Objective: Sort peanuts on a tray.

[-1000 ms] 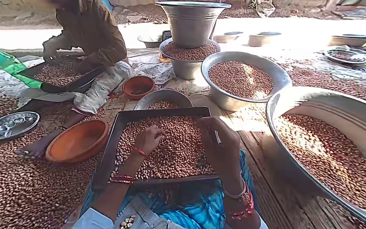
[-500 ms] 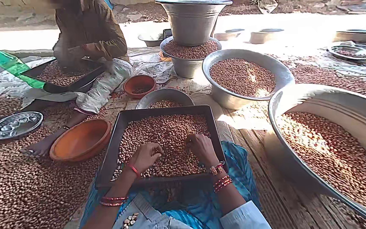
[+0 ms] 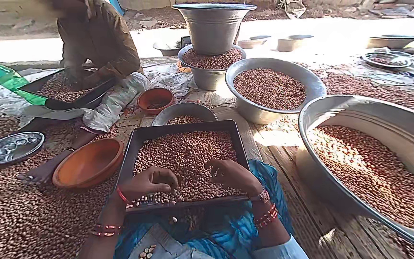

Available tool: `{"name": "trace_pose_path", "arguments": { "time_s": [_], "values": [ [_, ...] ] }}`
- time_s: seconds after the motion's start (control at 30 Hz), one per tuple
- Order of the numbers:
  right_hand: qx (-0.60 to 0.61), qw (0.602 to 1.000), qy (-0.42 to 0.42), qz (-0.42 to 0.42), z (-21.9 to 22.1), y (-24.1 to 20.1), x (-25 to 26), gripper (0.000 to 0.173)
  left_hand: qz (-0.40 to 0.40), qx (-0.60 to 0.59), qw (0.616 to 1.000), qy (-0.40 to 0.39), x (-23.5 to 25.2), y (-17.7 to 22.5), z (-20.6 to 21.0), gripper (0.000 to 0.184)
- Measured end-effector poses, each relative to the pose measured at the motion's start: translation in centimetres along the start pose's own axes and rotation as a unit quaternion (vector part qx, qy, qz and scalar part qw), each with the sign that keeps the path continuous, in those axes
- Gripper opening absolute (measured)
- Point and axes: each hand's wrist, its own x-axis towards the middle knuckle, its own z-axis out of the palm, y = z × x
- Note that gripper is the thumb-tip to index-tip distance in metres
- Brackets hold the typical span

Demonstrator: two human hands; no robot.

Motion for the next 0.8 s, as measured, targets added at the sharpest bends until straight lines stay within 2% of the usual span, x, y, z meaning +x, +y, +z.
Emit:
{"name": "trace_pose_path", "arguments": {
  "time_s": [0.03,0.07,0.1,0.13,0.17,0.23,0.33,0.37,0.43,0.47,0.53,0.6,0.67,0.73,0.8],
  "values": [
    [-0.054,0.992,0.032,0.111,0.0,-0.1,0.1,0.047,-0.038,0.066,0.993,0.088,-0.1,0.7,-0.6,0.018],
    [-0.092,0.973,0.045,0.208,-0.1,-0.3,0.4,0.054,-0.116,0.183,0.961,0.175,0.2,1.2,-1.2,0.021],
    [-0.116,0.953,0.047,0.274,0.0,-0.5,0.6,0.059,-0.211,0.299,0.902,0.230,1.0,1.2,-1.7,0.029],
    [-0.131,0.940,0.042,0.312,0.2,-0.6,0.9,0.062,-0.291,0.376,0.844,0.249,1.9,0.9,-2.1,0.037],
    [-0.140,0.934,0.030,0.327,0.6,-0.6,1.1,0.065,-0.342,0.417,0.806,0.244,2.7,0.4,-2.3,0.042],
    [-0.141,0.938,0.003,0.317,1.7,-1.1,1.8,0.070,-0.369,0.449,0.786,0.212,4.3,0.0,-1.2,0.049],
    [-0.125,0.956,-0.032,0.264,3.5,-2.6,3.2,0.070,-0.360,0.463,0.796,0.152,6.9,0.5,2.6,0.062],
    [-0.116,0.963,-0.032,0.241,3.9,-3.2,3.7,0.072,-0.353,0.450,0.809,0.132,7.5,0.8,3.5,0.067],
    [-0.076,0.983,-0.015,0.169,4.5,-3.8,4.5,0.078,-0.319,0.376,0.861,0.122,7.9,1.0,4.1,0.075],
    [-0.043,0.992,0.004,0.120,4.6,-3.9,4.8,0.077,-0.289,0.320,0.891,0.138,7.6,0.7,3.9,0.075],
    [0.009,0.998,0.056,0.032,4.3,-4.2,4.8,0.069,-0.216,0.212,0.930,0.207,6.4,0.4,3.2,0.059],
    [-0.007,0.994,0.112,-0.010,4.0,-5.2,4.1,0.056,-0.158,0.143,0.942,0.260,4.8,0.5,2.1,0.056],
    [-0.030,0.990,0.127,-0.060,3.8,-7.1,2.5,0.049,-0.095,0.152,0.939,0.293,3.4,0.2,0.7,0.048],
    [0.018,0.980,0.056,-0.188,4.8,-8.6,1.1,0.042,-0.083,0.177,0.931,0.307,2.3,0.0,-0.6,0.046],
    [0.120,0.930,-0.091,-0.334,7.8,-10.0,0.6,0.039,-0.121,0.183,0.923,0.317,1.5,0.1,-1.0,0.041]
  ]
}}
